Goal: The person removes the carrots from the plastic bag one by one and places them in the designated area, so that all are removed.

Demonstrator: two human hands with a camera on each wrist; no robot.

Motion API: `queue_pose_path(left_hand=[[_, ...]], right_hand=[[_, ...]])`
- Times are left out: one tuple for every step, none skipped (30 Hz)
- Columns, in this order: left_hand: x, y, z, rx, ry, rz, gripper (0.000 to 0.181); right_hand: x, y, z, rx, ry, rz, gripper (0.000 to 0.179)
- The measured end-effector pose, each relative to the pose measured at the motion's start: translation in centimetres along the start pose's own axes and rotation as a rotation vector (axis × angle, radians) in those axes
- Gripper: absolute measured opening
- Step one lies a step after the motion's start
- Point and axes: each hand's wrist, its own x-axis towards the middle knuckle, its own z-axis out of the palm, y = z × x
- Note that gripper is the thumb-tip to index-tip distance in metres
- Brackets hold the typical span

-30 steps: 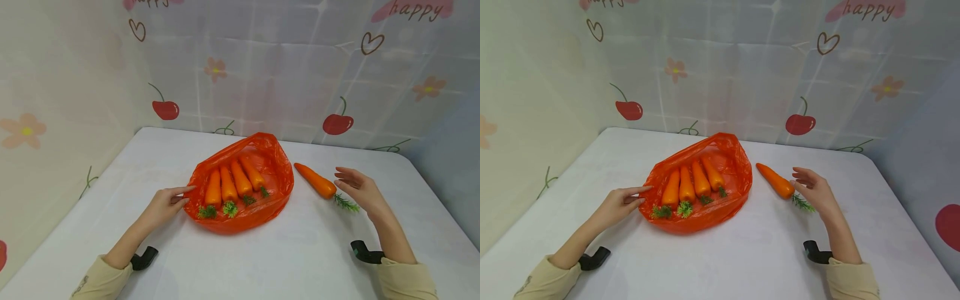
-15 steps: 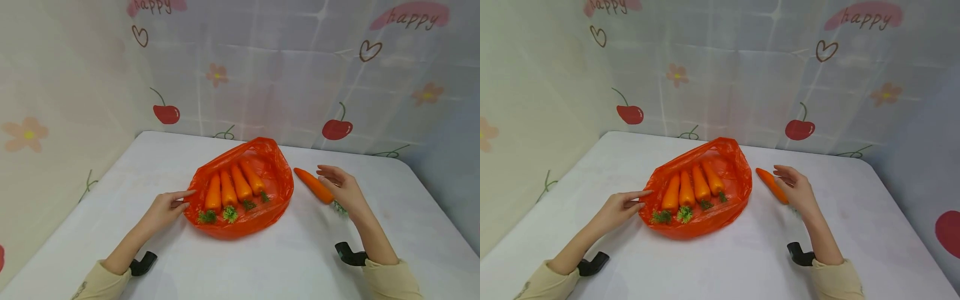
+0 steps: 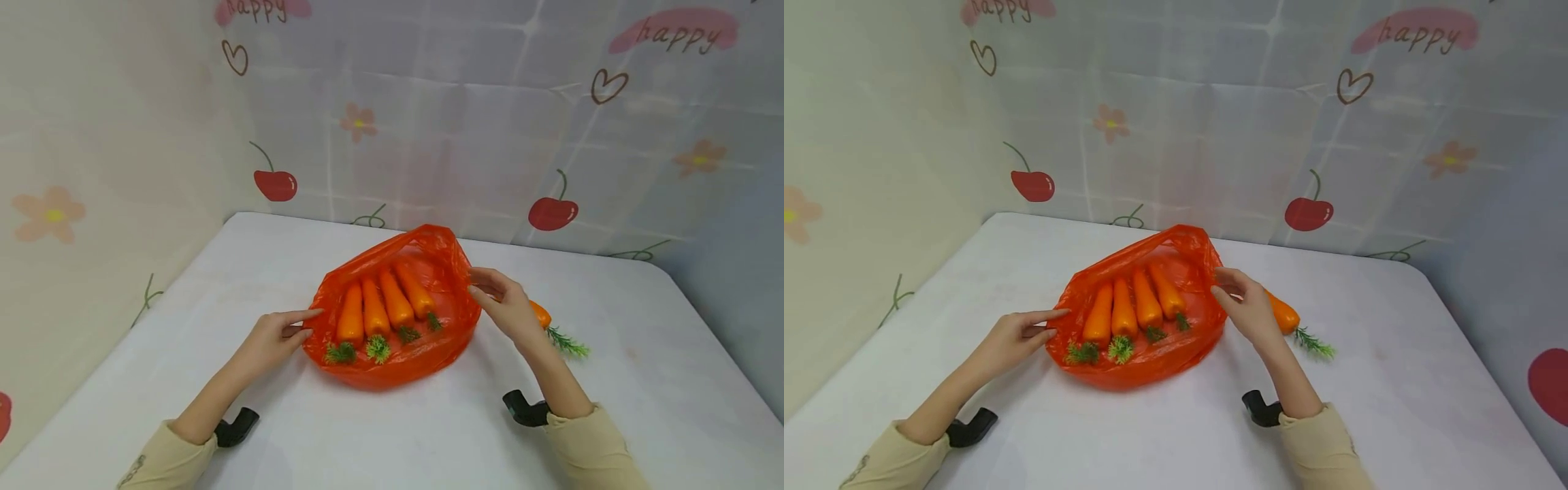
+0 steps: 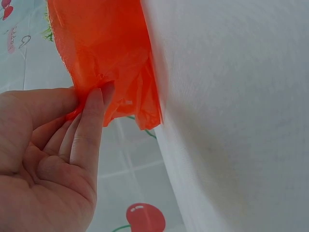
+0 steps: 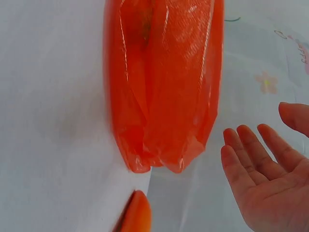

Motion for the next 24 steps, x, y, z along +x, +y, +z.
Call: queue_pose_path(left_hand=[[-0.1,0.0,-0.1,0.002,0.002,0.005,0.037],[-0.2,0.0,-0.3,0.005,0.005,0.01,0.037],[-0.2,0.0,-0.4,0.006,0.011,0.011,0.037],[-0.3,0.0,-0.5,0.009,0.016,0.014,0.036],[-0.4,-0.1,-0.7,0.012,0.021,0.018,0.036],[-0.4,-0.1,-0.8,0.013,0.025,0.019,0.036],[-0.5,-0.1,-0.9,0.013,0.028,0.02,0.036],[-0.5,-0.2,-0.9,0.01,0.03,0.019,0.036],[-0.5,-0.2,-1.0,0.007,0.031,0.02,0.036],[-0.5,-0.2,-1.0,0.004,0.03,0.02,0.036],[-0.5,-0.3,-1.0,-0.001,0.028,0.022,0.036],[-0.5,-0.3,-0.9,-0.007,0.024,0.022,0.036],[-0.5,-0.3,-0.8,-0.013,0.019,0.024,0.036],[-0.4,-0.3,-0.7,-0.016,0.014,0.028,0.036],[-0.3,-0.3,-0.5,-0.021,0.007,0.031,0.036],[-0.2,-0.2,-0.4,-0.027,0.0,0.035,0.037],[-0.1,-0.2,-0.2,-0.029,-0.004,0.038,0.037],[0.0,-0.1,-0.1,-0.031,-0.006,0.04,0.037],[0.0,-0.1,0.0,-0.03,-0.004,0.042,0.037],[0.1,-0.1,0.1,-0.029,-0.003,0.043,0.037],[0.1,0.0,0.1,-0.028,0.0,0.042,0.037],[0.1,0.0,0.1,-0.026,0.003,0.042,0.037],[0.1,0.0,0.1,-0.025,0.005,0.041,0.037],[0.0,0.0,0.1,-0.024,0.006,0.041,0.037]], right_hand=[[0.3,-0.2,0.5,0.0,-0.009,-0.001,0.042],[0.5,-0.3,1.0,0.001,-0.015,-0.006,0.041],[0.8,-0.5,1.4,0.002,-0.021,-0.012,0.04],[1.0,-0.6,1.9,0.002,-0.027,-0.019,0.04],[1.2,-0.7,2.4,0.002,-0.032,-0.022,0.039],[1.4,-0.8,2.9,0.004,-0.033,-0.025,0.039],[1.6,-0.9,3.3,0.008,-0.036,-0.027,0.038],[1.7,-0.9,3.8,0.014,-0.035,-0.03,0.038],[1.8,-0.9,4.2,0.018,-0.036,-0.031,0.038],[1.8,-0.8,4.6,0.024,-0.04,-0.031,0.039],[1.8,-0.8,4.9,0.031,-0.046,-0.034,0.039],[1.8,-0.7,5.2,0.038,-0.052,-0.032,0.04],[1.8,-0.6,5.5,0.04,-0.061,-0.029,0.041],[1.8,-0.4,5.7,0.045,-0.069,-0.023,0.042],[1.7,-0.3,5.8,0.046,-0.078,-0.016,0.043],[1.7,-0.1,5.9,0.045,-0.084,-0.012,0.043],[1.7,0.0,6.0,0.042,-0.085,-0.009,0.043],[1.7,0.1,6.1,0.037,-0.083,-0.007,0.043],[1.7,0.1,6.1,0.036,-0.085,-0.009,0.042],[1.8,0.2,6.1,0.037,-0.087,-0.012,0.042],[1.9,0.2,6.2,0.033,-0.087,-0.015,0.042],[2.0,0.3,6.3,0.034,-0.09,-0.015,0.043],[2.1,0.2,6.3,0.033,-0.092,-0.011,0.043],[2.2,0.3,6.4,0.033,-0.099,-0.008,0.044]])
